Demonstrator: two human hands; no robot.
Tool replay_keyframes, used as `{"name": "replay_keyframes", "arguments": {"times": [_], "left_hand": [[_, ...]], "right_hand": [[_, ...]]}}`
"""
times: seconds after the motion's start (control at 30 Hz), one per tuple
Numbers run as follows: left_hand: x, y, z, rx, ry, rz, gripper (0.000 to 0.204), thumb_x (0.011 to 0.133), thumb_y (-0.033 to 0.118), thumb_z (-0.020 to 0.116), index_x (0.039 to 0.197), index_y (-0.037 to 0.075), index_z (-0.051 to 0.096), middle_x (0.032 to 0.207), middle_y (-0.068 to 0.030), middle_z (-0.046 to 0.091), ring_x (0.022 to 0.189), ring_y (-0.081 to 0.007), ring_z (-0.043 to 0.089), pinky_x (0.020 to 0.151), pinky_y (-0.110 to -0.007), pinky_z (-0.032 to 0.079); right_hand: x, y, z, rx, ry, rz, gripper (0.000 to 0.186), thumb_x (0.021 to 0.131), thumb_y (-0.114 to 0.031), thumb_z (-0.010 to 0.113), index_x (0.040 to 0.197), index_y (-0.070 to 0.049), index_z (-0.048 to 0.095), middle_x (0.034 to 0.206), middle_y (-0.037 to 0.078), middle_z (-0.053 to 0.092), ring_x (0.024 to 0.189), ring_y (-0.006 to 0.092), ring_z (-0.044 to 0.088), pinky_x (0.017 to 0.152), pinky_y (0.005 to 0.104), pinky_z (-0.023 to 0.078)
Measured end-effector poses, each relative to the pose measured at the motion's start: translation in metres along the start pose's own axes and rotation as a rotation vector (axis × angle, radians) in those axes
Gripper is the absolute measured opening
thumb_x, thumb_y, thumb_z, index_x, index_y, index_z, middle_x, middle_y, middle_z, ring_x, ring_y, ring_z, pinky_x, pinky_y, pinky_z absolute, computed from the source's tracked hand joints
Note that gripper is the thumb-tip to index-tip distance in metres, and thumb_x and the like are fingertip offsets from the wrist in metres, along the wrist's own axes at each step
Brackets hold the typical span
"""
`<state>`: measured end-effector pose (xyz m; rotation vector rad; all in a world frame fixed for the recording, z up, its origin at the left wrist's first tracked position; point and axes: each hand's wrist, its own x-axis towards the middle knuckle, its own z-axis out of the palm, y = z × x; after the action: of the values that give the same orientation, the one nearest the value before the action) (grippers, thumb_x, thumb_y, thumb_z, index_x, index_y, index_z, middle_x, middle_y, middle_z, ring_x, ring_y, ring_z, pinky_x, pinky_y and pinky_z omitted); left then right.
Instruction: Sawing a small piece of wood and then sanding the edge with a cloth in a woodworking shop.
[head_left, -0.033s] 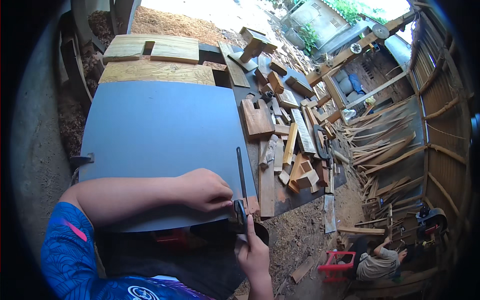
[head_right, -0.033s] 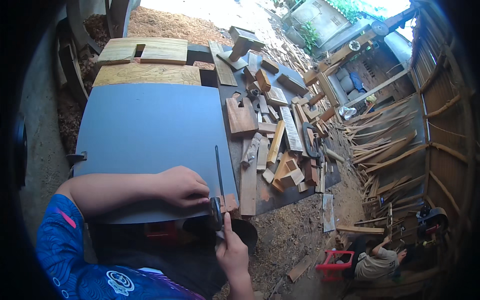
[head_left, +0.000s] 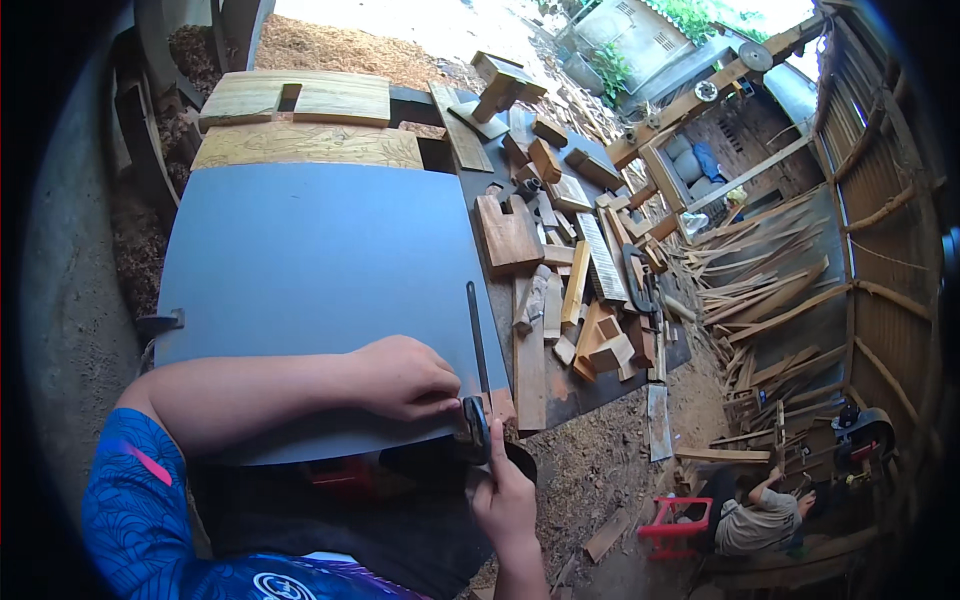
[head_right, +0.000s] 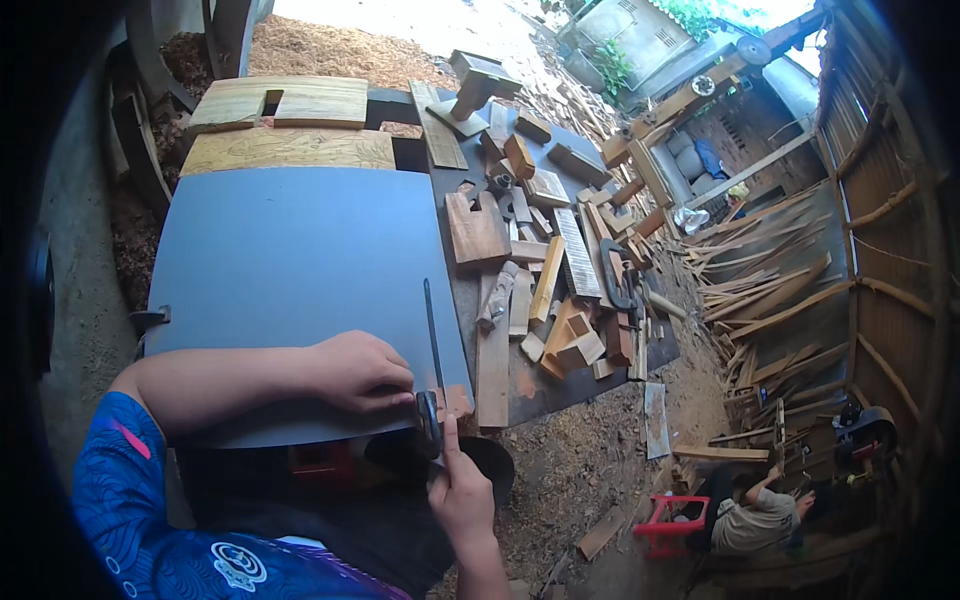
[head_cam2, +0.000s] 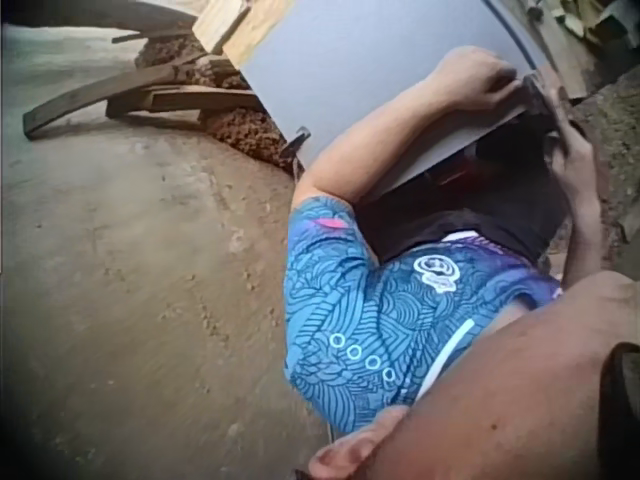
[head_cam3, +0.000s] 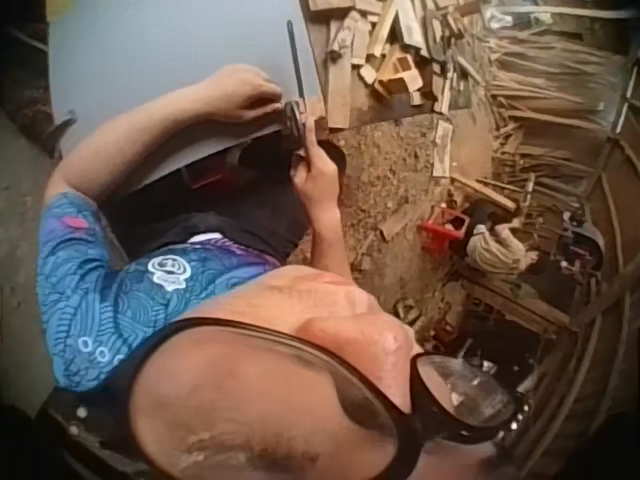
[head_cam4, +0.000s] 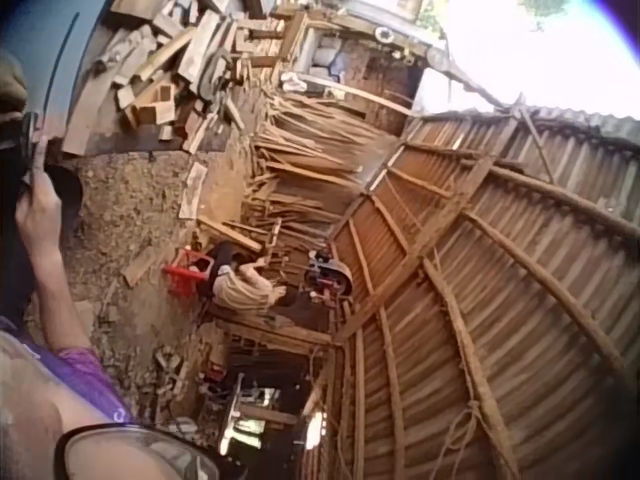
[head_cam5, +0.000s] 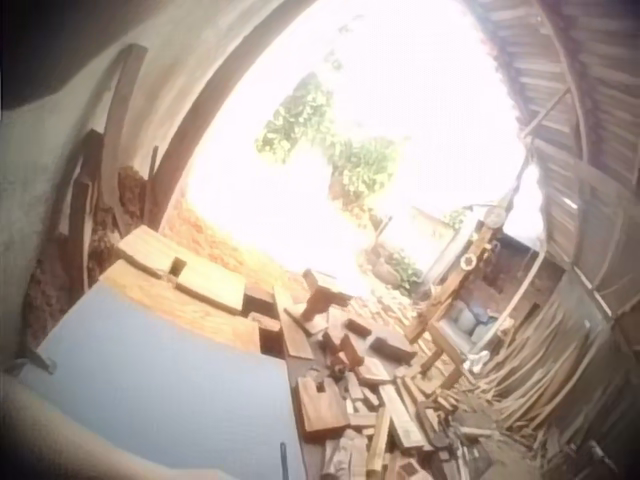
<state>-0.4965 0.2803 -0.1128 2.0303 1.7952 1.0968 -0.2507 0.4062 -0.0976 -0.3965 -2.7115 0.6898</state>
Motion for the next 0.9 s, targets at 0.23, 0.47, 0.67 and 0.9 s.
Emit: {"name": "replay_keyframes", "arguments": {"times": [0.23, 0.47, 0.67, 0.9], "left_hand": [[0.002, -0.001, 0.002, -0.014, 0.055, -0.008, 0.026, 0.1, 0.03, 0.063, 0.089, 0.007, 0.066, 0.084, -0.0134, 0.066, 0.085, -0.0377, 0.067, 0.071, -0.049, 0.054], [0.002, 0.001, -0.001, -0.009, 0.016, -0.035, 0.029, 0.102, 0.032, 0.059, 0.09, 0.007, 0.068, 0.086, -0.0146, 0.069, 0.087, -0.0373, 0.068, 0.075, -0.048, 0.054], [-0.002, -0.002, 0.002, -0.008, 0.049, -0.009, 0.025, 0.099, 0.031, 0.065, 0.093, 0.007, 0.07, 0.087, -0.0126, 0.069, 0.085, -0.0366, 0.068, 0.072, -0.047, 0.055], [0.003, -0.002, 0.002, 0.008, 0.021, -0.012, 0.026, 0.1, 0.031, 0.064, 0.093, 0.007, 0.07, 0.087, -0.013, 0.069, 0.086, -0.0367, 0.068, 0.073, -0.048, 0.055]], "right_hand": [[-0.052, -0.004, -0.005, -0.013, 0.023, 0.113, 0.071, 0.086, 0.004, 0.05, 0.156, -0.005, 0.044, 0.084, 0.021, 0.069, 0.07, 0.0355, 0.072, 0.068, 0.0416, 0.057], [-0.03, -0.001, 0.008, -0.002, 0.043, 0.114, 0.066, 0.09, 0.002, 0.059, 0.154, -0.006, 0.048, 0.089, 0.018, 0.072, 0.076, 0.0354, 0.073, 0.068, 0.0433, 0.058], [-0.057, 0.006, 0.006, -0.011, 0.046, 0.086, 0.066, 0.09, 0.001, 0.059, 0.155, -0.007, 0.048, 0.087, 0.017, 0.072, 0.073, 0.0349, 0.072, 0.067, 0.0434, 0.058], [-0.058, 0.004, 0.004, -0.02, 0.056, 0.1, 0.067, 0.09, 0.002, 0.058, 0.155, -0.006, 0.047, 0.086, 0.017, 0.071, 0.071, 0.0331, 0.071, 0.066, 0.0423, 0.057]]}}
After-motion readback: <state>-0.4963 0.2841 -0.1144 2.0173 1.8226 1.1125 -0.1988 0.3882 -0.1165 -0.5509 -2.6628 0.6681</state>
